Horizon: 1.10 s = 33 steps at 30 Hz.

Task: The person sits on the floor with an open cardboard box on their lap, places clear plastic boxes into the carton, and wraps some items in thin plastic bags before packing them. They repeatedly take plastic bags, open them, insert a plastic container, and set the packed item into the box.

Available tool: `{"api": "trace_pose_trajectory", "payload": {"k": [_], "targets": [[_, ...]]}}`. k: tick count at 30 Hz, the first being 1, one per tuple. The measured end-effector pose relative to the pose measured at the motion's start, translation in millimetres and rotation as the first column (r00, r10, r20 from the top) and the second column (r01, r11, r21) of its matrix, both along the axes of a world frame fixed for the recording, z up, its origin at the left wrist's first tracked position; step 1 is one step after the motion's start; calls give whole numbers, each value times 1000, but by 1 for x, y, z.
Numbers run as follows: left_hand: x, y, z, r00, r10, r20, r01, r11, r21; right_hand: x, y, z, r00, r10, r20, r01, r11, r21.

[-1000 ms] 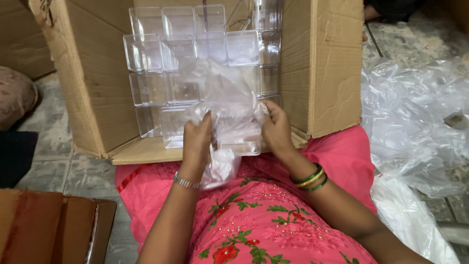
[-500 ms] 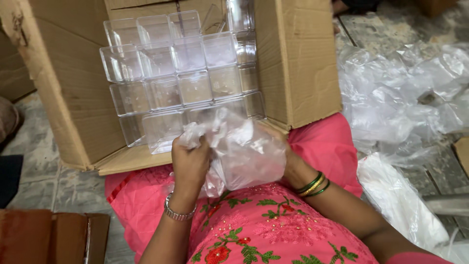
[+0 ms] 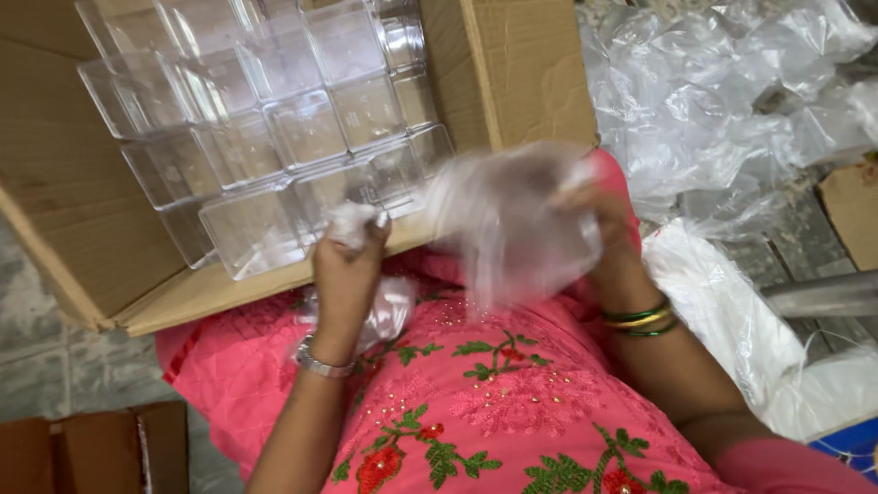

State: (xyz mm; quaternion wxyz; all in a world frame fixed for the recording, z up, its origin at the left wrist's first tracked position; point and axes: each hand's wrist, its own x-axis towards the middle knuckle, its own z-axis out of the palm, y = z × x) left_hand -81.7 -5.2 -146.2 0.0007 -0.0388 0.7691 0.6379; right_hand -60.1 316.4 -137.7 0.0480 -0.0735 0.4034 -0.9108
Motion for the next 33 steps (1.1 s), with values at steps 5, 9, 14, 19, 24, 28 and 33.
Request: {"api": "trace_pose_trajectory", "payload": {"k": [5,9,14,19,24,28,33], "targets": [[2,3,32,978,30,-205,36,949,314,-34,151,-55,390,-909,147,825,416,382],[5,11,44,931,94,-354,-41,987,152,-13,215,-103,83,-993,80,836,113,537],[2,17,46,941,98,-323,24,935,354,-16,232,-127,33,-974,225,695,184,695],[0,22,45,976,43,-212,127,680,722,-61,240,-140,-66,-995,75,717,5,697],[2,17,53,982,125,-144,25,662,749,-74,242,-130,-232,-949,215,408,106,907],[1,13,55,976,171,-134,-26,705,709,-60,205,-90,-75,-911,-406,536,-380,754],[2,20,40,992,93,-85,-9,727,687,-53,58,-22,467,-590,-659,866,157,474]]}}
